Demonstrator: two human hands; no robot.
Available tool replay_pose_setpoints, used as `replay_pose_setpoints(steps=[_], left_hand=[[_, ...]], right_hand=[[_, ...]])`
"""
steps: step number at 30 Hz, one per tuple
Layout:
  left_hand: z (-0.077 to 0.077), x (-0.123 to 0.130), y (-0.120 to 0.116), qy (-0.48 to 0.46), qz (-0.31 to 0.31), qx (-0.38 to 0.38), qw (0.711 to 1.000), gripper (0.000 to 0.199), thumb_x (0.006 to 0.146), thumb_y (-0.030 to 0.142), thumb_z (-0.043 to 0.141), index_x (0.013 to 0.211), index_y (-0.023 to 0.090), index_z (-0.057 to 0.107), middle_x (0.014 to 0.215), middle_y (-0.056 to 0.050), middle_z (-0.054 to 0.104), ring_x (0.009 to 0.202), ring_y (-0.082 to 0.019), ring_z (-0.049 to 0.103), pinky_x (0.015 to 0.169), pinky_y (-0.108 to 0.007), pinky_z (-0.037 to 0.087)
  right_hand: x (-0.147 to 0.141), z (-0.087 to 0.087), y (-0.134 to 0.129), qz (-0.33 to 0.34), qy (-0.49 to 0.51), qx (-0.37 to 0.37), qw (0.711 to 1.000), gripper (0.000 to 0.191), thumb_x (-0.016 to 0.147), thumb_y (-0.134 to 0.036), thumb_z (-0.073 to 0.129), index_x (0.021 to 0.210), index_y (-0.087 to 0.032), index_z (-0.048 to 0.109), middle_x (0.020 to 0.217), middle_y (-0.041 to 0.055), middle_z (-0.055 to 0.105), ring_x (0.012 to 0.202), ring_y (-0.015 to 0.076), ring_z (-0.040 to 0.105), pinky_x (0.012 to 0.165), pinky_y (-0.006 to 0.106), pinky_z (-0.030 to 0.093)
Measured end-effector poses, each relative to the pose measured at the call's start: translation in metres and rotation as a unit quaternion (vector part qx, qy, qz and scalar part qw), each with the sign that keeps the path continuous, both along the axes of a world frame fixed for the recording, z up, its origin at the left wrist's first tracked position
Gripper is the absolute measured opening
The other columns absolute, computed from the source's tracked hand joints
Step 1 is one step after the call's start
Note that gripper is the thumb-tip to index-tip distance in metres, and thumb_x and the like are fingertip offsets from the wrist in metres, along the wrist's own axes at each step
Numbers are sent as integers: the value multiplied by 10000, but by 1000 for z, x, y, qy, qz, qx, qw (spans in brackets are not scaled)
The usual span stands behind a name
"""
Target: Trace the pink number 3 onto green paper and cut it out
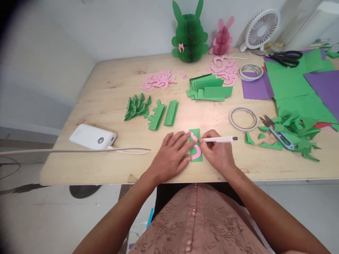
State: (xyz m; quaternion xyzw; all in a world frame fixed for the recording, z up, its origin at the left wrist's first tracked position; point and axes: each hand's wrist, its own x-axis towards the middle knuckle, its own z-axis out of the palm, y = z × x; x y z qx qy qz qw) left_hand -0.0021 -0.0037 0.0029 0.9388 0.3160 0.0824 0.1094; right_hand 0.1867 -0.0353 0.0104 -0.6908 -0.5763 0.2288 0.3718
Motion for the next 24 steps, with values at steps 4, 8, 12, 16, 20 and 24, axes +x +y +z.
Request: replay_pose_setpoints(steps=[4,8,12,16,20,24], left_hand=[[0,0,0,-2,-1,4,1000,452,960,357,428,1392,231,475,1514,-92,394,1398,-297,317,1139,-520,240],[0,0,0,-1,0,6,1000,454,957,360,437,1393,238,474,1514,-88,394,1399,-295,317,1137,-515,244],[0,0,0,3,0,1,1000,456,964,366,418,1401,241,462,1522,-81,383,1408,-288,304,1145,-514,228],[0,0,0,-1,-1,3,1000,457,966,357,414,1401,228,468,1522,-91,384,1401,-291,315,1142,-522,236],[-2,0,0,-11,2,7,1000,454,964,355,425,1395,224,480,1520,-99,387,1401,-293,315,1138,-524,245],[-2,0,-1,-12,3,-1,1000,456,971,356,407,1403,225,469,1523,-93,383,1409,-287,302,1145,-523,227]], right_hand=[[0,-1,-1,-2,3,-2,1000,103,791,-290,578,736,-203,582,596,-18,585,492,120,492,480,253,384],[0,-1,-1,-13,11,3,1000,96,791,-281,580,734,-204,581,627,-10,603,515,124,511,492,253,395],[0,-1,0,-12,25,1,1000,97,794,-282,577,735,-204,577,639,-8,602,525,125,518,496,252,401],[0,1,0,-13,12,-3,1000,112,794,-300,580,739,-203,584,624,-10,600,503,122,502,488,255,391],[0,2,-1,-19,6,-10,1000,122,794,-316,582,747,-204,588,635,-2,622,507,129,520,496,260,405],[-1,1,-1,-24,7,-14,1000,122,795,-321,584,752,-207,586,645,-1,627,509,131,528,501,260,417]])
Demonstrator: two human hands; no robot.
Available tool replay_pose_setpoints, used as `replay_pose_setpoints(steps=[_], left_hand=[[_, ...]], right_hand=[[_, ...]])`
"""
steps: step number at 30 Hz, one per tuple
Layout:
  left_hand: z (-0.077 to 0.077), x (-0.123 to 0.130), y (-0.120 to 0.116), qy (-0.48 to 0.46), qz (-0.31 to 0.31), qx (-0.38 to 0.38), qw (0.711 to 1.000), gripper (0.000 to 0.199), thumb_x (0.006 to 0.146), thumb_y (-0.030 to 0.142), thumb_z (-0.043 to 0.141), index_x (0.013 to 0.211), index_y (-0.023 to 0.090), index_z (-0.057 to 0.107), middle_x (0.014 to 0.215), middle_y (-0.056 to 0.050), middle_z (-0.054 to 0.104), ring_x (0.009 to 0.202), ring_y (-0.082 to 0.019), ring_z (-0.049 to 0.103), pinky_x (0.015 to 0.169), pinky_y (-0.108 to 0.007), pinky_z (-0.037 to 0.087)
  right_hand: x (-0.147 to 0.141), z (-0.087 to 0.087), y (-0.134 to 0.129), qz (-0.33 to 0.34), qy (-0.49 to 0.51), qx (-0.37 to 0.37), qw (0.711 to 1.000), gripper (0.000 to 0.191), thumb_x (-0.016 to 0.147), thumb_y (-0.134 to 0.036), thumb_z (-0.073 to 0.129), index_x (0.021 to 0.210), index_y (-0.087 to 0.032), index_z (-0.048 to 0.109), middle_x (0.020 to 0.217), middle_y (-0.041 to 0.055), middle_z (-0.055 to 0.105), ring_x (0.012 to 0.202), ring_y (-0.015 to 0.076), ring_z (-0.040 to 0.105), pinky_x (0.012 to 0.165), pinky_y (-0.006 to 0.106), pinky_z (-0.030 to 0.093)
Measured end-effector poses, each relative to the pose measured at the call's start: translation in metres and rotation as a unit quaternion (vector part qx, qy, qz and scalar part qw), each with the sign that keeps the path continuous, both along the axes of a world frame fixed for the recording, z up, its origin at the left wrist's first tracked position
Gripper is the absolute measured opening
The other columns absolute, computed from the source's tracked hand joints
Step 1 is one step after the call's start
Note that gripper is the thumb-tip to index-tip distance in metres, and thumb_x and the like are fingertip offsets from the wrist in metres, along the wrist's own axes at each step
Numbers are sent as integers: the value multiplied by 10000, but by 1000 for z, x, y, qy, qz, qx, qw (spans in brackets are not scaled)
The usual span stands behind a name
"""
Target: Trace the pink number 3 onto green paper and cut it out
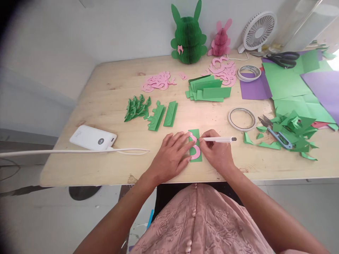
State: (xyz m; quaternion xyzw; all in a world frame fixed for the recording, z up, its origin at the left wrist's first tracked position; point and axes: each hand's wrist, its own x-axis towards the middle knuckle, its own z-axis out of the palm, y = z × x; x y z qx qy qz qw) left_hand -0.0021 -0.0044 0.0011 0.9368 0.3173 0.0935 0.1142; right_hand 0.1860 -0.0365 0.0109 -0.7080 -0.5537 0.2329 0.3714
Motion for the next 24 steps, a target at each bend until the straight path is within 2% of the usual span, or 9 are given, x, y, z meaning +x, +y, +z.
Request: replay_pose_setpoints(steps=[13,24], left_hand=[[0,-1,-1,-2,-1,2,1000,459,970,352,417,1410,226,463,1525,-92,380,1406,-286,306,1148,-523,224],[-1,0,-1,-2,0,9,1000,457,969,358,420,1403,226,472,1520,-95,388,1401,-288,313,1143,-525,234]], right_hand=[[1,1,-1,6,-6,-5,1000,137,793,-329,583,737,-204,587,591,-11,597,476,123,486,474,255,375],[1,-2,0,8,8,1,1000,129,804,-318,580,759,-197,589,642,-3,610,524,128,515,507,258,404]])
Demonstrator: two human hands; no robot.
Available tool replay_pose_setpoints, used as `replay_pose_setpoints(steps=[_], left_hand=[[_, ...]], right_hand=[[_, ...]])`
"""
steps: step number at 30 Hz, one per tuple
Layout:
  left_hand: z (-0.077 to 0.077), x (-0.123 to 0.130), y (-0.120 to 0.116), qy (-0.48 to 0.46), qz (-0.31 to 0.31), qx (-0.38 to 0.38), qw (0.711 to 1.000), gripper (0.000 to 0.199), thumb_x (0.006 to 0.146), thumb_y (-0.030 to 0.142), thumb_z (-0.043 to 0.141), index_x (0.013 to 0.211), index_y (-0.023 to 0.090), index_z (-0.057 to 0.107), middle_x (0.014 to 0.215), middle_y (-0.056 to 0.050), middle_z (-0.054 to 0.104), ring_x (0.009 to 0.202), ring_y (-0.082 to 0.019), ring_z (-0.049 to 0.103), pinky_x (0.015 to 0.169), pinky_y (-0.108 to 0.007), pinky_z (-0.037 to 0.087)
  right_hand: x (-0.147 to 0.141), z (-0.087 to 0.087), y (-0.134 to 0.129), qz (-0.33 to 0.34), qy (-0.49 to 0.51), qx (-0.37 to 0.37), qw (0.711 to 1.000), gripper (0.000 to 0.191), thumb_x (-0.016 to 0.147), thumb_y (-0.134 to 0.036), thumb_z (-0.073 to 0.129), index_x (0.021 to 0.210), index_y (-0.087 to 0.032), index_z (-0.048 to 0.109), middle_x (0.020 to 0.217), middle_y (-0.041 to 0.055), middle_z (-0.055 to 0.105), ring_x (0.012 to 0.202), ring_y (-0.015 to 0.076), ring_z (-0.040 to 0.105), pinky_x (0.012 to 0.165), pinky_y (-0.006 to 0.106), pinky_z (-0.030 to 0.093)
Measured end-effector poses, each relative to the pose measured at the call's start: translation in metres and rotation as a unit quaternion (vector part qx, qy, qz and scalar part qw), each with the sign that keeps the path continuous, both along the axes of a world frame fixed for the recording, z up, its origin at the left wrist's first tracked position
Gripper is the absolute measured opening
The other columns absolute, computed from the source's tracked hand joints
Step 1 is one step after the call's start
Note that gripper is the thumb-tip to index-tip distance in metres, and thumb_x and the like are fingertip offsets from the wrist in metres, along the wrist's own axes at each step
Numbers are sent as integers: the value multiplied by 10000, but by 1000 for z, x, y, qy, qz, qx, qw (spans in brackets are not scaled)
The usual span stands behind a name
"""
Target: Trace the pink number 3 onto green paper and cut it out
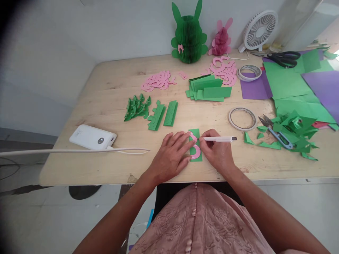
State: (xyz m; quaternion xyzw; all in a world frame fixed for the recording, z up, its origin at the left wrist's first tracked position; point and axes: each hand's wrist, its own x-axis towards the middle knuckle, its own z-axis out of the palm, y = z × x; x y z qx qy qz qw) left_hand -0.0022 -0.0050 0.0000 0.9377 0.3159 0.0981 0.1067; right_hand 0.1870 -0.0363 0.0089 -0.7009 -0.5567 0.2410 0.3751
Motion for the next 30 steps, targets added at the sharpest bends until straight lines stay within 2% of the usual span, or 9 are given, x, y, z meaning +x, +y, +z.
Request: replay_pose_setpoints(steps=[13,30], left_hand=[[0,1,0,3,0,-10,1000,459,977,364,395,1408,222,465,1529,-91,375,1407,-293,305,1148,-536,222],[-1,0,1,-2,-2,-8,1000,464,960,352,430,1403,218,470,1519,-104,388,1401,-298,313,1141,-536,233]], right_hand=[[0,0,0,8,18,11,1000,126,801,-305,581,751,-189,580,637,-6,593,498,112,495,477,242,389],[0,1,-1,9,-23,6,1000,117,789,-288,578,724,-191,589,582,-21,575,470,108,472,469,244,367]])
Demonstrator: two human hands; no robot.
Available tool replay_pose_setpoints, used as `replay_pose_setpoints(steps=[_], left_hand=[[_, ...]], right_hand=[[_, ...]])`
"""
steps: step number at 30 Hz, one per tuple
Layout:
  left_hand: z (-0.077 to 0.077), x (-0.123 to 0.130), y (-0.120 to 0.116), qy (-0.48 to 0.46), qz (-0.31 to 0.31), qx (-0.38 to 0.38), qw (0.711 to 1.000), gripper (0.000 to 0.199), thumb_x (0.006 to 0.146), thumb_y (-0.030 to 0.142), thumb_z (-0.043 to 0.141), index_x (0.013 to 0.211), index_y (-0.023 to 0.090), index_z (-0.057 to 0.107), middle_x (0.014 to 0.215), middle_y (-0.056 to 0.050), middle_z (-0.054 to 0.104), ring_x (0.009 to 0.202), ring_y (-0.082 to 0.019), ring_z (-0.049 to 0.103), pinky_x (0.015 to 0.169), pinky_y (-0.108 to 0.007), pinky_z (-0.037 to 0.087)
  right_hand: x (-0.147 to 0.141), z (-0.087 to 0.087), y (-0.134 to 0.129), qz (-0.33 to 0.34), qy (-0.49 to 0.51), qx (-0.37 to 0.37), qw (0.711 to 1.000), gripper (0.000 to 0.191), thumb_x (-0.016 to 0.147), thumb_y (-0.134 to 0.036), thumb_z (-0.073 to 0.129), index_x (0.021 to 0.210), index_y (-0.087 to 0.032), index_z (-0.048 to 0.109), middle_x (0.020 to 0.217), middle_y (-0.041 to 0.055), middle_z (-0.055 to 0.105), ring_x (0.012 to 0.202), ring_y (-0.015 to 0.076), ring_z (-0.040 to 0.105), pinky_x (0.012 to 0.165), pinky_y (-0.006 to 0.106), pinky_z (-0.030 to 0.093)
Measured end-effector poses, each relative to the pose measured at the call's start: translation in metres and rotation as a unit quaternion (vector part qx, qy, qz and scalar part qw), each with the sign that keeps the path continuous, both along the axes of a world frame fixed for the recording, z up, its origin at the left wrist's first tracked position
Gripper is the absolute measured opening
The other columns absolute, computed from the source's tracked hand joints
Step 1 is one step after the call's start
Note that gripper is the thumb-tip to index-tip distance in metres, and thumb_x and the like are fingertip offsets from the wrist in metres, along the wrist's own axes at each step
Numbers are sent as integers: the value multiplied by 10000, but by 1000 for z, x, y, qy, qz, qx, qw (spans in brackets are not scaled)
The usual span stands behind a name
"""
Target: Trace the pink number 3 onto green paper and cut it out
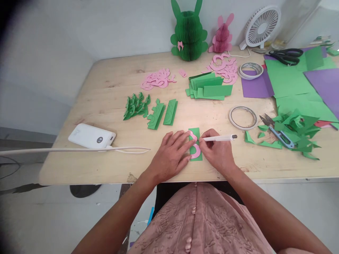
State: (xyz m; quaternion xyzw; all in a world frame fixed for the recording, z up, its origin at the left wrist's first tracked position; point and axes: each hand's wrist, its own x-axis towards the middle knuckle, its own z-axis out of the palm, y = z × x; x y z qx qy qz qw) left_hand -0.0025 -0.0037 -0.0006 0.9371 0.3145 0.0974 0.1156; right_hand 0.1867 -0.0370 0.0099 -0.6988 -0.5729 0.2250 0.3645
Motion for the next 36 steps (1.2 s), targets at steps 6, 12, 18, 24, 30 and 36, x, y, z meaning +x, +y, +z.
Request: replay_pose_setpoints(steps=[6,12,18,24,30,36], left_hand=[[1,0,0,0,1,-7,1000,457,970,358,403,1400,220,471,1518,-103,386,1408,-297,304,1148,-538,214],[1,0,0,-1,2,-7,1000,453,971,355,403,1399,221,473,1515,-106,391,1406,-296,306,1148,-539,215],[1,0,0,0,3,-5,1000,457,965,355,425,1402,229,469,1519,-105,386,1405,-296,305,1147,-538,218],[1,0,0,-1,2,-3,1000,453,964,351,427,1399,234,473,1514,-100,393,1403,-291,310,1143,-528,227],[3,0,0,9,0,2,1000,455,964,359,422,1398,232,470,1515,-97,391,1398,-292,318,1142,-518,229],[2,0,0,10,-1,2,1000,458,966,356,416,1401,219,466,1513,-101,395,1397,-296,317,1140,-521,230]], right_hand=[[-1,1,0,-4,-15,-7,1000,133,787,-306,573,717,-193,587,565,-24,576,452,106,470,464,243,365],[-1,2,0,-1,-16,-11,1000,130,786,-308,569,726,-193,587,584,-18,595,461,109,491,474,243,377],[-2,3,0,-3,-21,-12,1000,136,783,-314,573,712,-198,585,576,-16,595,456,112,492,475,248,379],[-1,2,-1,6,-20,-13,1000,119,789,-304,576,727,-203,585,590,-14,601,468,116,499,483,251,387],[-1,0,-1,12,-4,-8,1000,109,785,-291,583,730,-198,593,613,-6,601,499,121,496,480,248,387],[-1,-2,-1,16,14,-6,1000,97,782,-278,590,726,-198,591,624,-8,601,520,122,504,480,242,388]])
